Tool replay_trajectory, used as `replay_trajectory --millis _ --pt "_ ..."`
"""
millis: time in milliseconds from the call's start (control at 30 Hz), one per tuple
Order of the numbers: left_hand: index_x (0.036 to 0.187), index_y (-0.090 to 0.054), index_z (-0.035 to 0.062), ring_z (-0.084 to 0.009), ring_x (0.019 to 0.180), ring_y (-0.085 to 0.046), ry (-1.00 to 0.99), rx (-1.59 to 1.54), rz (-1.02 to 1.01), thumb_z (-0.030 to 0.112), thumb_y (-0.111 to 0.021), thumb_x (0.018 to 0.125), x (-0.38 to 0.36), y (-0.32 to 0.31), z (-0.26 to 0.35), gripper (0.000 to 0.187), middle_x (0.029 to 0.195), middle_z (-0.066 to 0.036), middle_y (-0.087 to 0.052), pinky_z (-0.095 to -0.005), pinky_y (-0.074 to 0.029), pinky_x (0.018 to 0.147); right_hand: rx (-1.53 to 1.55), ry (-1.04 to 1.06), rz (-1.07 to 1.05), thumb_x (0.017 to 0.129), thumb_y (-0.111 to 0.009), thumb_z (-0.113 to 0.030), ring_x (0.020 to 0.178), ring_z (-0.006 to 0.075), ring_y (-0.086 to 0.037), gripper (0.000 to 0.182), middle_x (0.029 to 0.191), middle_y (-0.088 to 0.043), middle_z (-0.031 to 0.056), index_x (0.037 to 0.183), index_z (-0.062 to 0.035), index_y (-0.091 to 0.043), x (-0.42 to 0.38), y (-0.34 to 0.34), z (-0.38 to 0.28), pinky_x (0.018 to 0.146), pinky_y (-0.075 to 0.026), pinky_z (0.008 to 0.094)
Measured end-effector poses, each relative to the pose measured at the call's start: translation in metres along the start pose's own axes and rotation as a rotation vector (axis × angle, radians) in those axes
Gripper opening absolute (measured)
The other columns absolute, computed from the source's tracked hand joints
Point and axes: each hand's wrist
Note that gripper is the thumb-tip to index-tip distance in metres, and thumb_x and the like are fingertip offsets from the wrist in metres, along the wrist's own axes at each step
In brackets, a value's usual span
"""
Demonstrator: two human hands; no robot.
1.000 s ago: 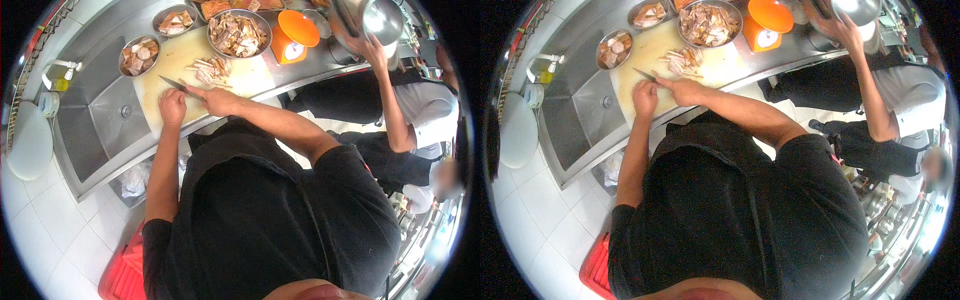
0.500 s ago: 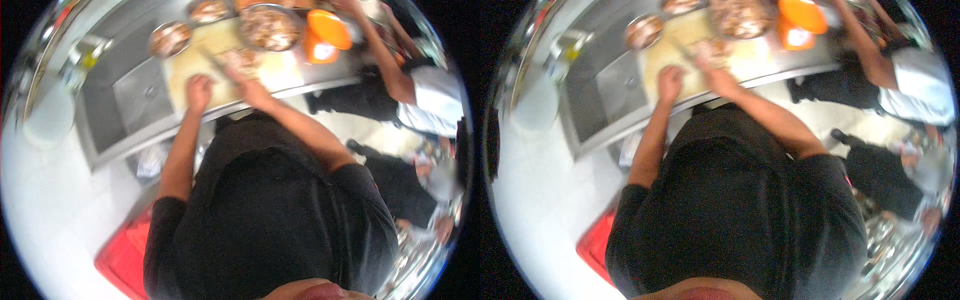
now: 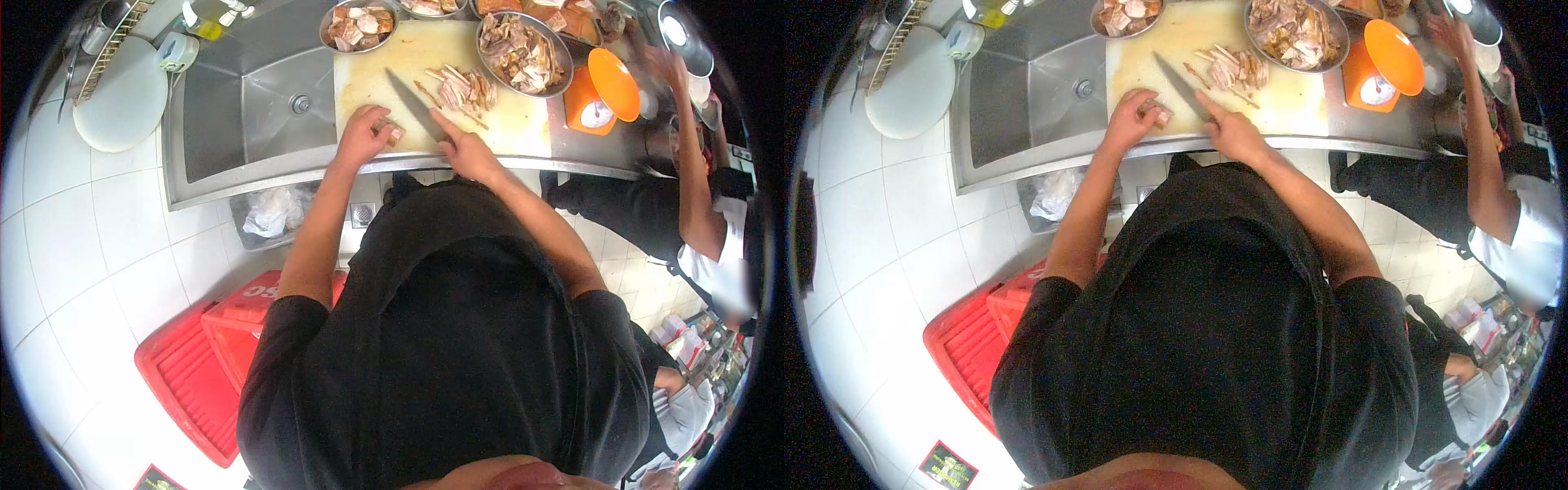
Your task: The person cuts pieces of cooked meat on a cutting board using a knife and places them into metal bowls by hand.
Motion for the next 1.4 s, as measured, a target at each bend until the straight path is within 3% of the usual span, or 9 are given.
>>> replay_trajectory --millis 67,267,400,633,733,867,1167,1200,1400 --pt "0.121 -0.07 0.0054 -0.0368 0.12 -0.062 -0.039 0.075 -0.039 0.012 -0.078 0.08 -0.01 0.006 -0.007 0.042 0.123 -0.019 -0.067 -0.0432 -0.051 0.104 -0.026 0.03 0.164 0.099 -0.061 -0.011 0.108 0.0462 -0.069 0.074 0.115 -0.07 0.031 0.163 -0.0331 -0.03 0.008 -0.003 0.033 0.097 -0.053 0.0484" --pt "0.127 -0.067 0.006 -0.0369 0.126 -0.059 -0.067 0.091 -0.045 0.004 -0.078 0.076 -0.031 0.021 0.001 0.052 0.13 -0.019 -0.064 -0.0447 -0.049 0.107 -0.026 0.068 0.312 0.098 -0.062 -0.014 0.082 0.0472 -0.07 0.075 0.085 -0.071 0.0284 0.163 -0.0337 -0.029 -0.014 0.032 0.029 0.078 -0.056 0.0548" --pt "0.122 -0.068 0.0032 -0.0395 0.12 -0.06 -0.055 0.16 0.083 0.002 -0.077 0.074 -0.037 0.003 -0.013 0.049 0.124 -0.019 -0.066 -0.0465 -0.05 0.104 -0.011 0.108 0.289 0.099 -0.061 -0.015 0.082 0.0483 -0.069 0.073 0.087 -0.071 0.0291 0.162 -0.0334 -0.03 -0.017 0.019 0.024 0.077 -0.055 0.0557" --pt "0.117 -0.066 0.002 -0.0429 0.109 -0.061 0.085 0.234 0.247 0.012 -0.082 0.074 -0.03 -0.03 0.01 0.047 0.111 -0.021 -0.066 -0.0502 -0.052 0.096 -0.183 0.151 0.237 0.099 -0.062 -0.011 0.086 0.0469 -0.071 0.071 0.089 -0.071 0.0302 0.161 -0.0307 -0.035 -0.013 -0.006 0.026 0.079 -0.054 0.0539" --pt "0.118 -0.064 0.0022 -0.0426 0.109 -0.062 0.097 0.124 0.253 0.012 -0.082 0.074 -0.033 -0.03 0.016 0.049 0.109 -0.021 -0.065 -0.0499 -0.052 0.096 -0.121 0.113 0.157 0.099 -0.062 -0.011 0.088 0.0456 -0.072 0.072 0.094 -0.072 0.0286 0.162 -0.0301 -0.034 -0.02 -0.001 -0.003 0.079 -0.055 0.0522" --pt "0.116 -0.064 0.0031 -0.0422 0.107 -0.062 0.033 0.101 0.284 0.011 -0.082 0.075 -0.042 -0.032 0.004 0.046 0.109 -0.02 -0.065 -0.0493 -0.053 0.093 -0.14 0.359 0.229 0.096 -0.063 -0.011 0.08 0.0468 -0.07 0.077 0.085 -0.071 0.0277 0.162 -0.0325 -0.029 -0.013 -0.019 -0.006 0.075 -0.056 0.0568" --pt "0.114 -0.067 0.0054 -0.0393 0.105 -0.065 0.03 0.117 0.293 0.012 -0.08 0.078 -0.044 -0.033 0.007 0.039 0.108 -0.017 -0.067 -0.0473 -0.054 0.092 -0.179 0.373 0.211 0.097 -0.063 -0.013 0.081 0.0481 -0.071 0.079 0.089 -0.072 0.0277 0.163 -0.0372 -0.026 -0.005 -0.04 0.006 0.077 -0.058 0.0575" --pt "0.115 -0.068 0.0061 -0.0394 0.105 -0.065 0.029 0.113 0.289 0.012 -0.079 0.079 -0.043 -0.033 0.008 0.039 0.108 -0.016 -0.066 -0.0474 -0.054 0.092 -0.204 0.304 0.183 0.097 -0.062 -0.009 0.093 0.045 -0.072 0.077 0.104 -0.074 0.0248 0.163 -0.0329 -0.03 -0.006 -0.041 0.004 0.082 -0.057 0.0521" --pt "0.122 -0.069 0.0098 -0.0388 0.105 -0.064 0.039 0.166 0.218 0.016 -0.076 0.082 -0.035 -0.031 0.01 0.041 0.109 -0.016 -0.065 -0.048 -0.054 0.094 -0.277 0.261 0.152 0.096 -0.062 -0.008 0.08 0.0462 -0.071 0.077 0.09 -0.073 0.0272 0.162 -0.0321 -0.031 -0.01 -0.035 -0.01 0.076 -0.057 0.0549"
Point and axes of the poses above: each hand's wrist, its own x-axis towards the middle knuckle, its own y-axis out of the back of the hand, z = x × y
